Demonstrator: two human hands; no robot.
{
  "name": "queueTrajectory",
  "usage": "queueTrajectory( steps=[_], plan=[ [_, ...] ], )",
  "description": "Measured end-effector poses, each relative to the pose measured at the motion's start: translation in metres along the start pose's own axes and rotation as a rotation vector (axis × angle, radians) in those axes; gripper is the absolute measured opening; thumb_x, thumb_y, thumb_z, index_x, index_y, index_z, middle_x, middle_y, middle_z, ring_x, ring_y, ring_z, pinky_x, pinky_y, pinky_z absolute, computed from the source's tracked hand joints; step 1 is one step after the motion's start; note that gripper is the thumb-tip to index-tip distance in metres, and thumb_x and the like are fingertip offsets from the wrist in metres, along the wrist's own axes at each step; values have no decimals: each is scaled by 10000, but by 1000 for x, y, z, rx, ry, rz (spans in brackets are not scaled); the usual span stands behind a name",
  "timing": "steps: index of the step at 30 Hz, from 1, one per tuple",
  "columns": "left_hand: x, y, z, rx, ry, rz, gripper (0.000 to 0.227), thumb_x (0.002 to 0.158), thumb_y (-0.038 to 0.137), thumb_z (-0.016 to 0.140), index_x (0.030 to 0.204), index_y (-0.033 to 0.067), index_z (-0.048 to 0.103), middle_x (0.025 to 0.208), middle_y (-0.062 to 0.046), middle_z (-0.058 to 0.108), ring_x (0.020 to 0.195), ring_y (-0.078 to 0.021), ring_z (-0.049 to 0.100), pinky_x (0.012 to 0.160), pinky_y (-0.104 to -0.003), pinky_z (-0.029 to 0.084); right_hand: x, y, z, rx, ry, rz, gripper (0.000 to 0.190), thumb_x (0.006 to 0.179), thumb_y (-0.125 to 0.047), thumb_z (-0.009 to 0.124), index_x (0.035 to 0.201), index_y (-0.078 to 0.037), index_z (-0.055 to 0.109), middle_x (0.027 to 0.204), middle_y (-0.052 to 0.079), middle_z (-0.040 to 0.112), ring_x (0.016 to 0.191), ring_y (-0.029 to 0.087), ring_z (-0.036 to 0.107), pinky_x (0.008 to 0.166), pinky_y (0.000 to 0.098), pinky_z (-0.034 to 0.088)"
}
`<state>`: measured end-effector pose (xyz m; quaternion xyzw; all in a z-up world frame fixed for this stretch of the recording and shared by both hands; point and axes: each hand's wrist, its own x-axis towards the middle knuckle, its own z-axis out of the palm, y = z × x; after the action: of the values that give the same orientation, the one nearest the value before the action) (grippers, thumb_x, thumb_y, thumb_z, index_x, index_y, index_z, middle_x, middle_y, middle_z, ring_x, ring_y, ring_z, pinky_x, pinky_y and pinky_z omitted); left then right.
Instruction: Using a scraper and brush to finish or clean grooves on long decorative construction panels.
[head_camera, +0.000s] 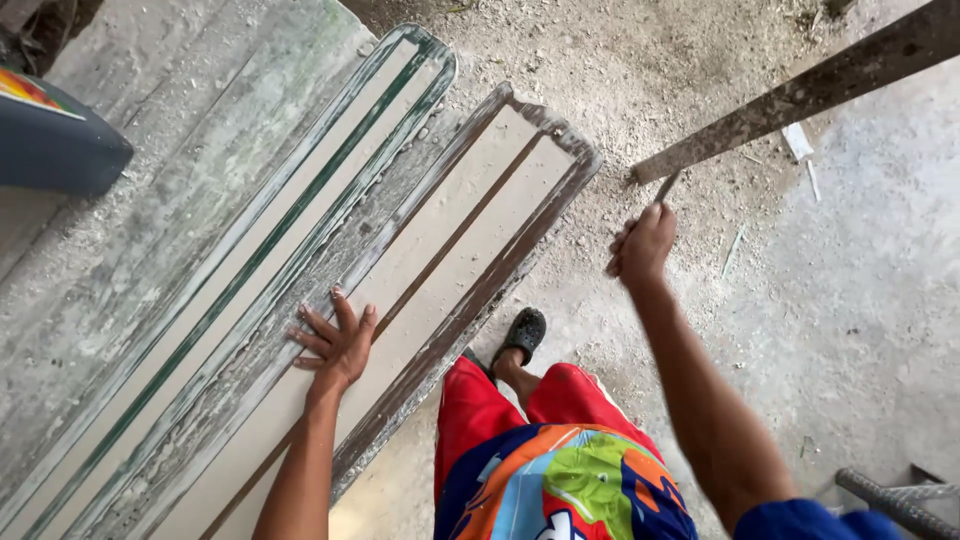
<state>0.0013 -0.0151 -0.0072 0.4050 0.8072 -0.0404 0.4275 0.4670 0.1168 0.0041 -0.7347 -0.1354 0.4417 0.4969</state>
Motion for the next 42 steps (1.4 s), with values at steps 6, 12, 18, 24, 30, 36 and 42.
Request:
queueTrajectory(
  steps=[6,12,18,24,30,36,42],
  plan=[
    [-2,4,-3,43,-5,6,1076,747,933,175,1622,387,-132,1659,-225,-280,1441,-607,-297,1041,-870,-52,-151,124,45,-278,-178,-132,460,1060,-208,437,1501,-86,404,883,7,592,572,95,552,420,288,524],
    [0,5,-7,85,7,24,1072,762,927,172,1629,364,-111,1669,-255,-210,1456,-632,-214,1027,-881,29,-72,19,59,-143,-181,-19,451,1070,-237,411,1498,-96,407,692,12,519,472,105,430,357,291,379],
    [-4,7,-13,144,-54,10,1033,787,900,155,1637,375,-110,1683,-236,-173,1454,-655,-143,1055,-867,58,-58,-5,39,-214,-287,23,423,1096,-243,390,1467,-42,426,727,14,547,517,95,485,396,274,434],
    [5,-6,-5,18,-57,14,1010,817,874,190,1617,343,-125,1636,-247,-341,1438,-604,-330,992,-899,-60,-65,4,41,-173,-240,-20,445,1073,-269,407,1484,-100,411,786,33,560,523,131,478,395,323,418],
    [-6,14,-17,-14,-55,27,1013,806,887,182,1629,380,-121,1646,-207,-313,1426,-601,-333,1045,-855,-95,-93,137,-6,-965,-743,-1031,241,873,-176,664,1112,-152,689,1036,120,681,924,365,682,745,468,567],
    [-5,11,-16,-31,-56,-4,1002,810,876,168,1625,370,-121,1654,-218,-298,1435,-603,-323,1036,-866,-93,-62,93,3,-1222,-762,-1005,240,988,-225,588,1201,-159,677,1016,114,687,787,316,696,628,458,582],
    [9,-3,-3,132,7,35,1025,823,908,157,1662,369,-81,1684,-242,-177,1460,-637,-181,1075,-860,-10,17,-38,5,-1029,-492,-867,345,1141,-256,385,1410,-168,582,819,110,653,433,86,429,297,217,376]
  ],
)
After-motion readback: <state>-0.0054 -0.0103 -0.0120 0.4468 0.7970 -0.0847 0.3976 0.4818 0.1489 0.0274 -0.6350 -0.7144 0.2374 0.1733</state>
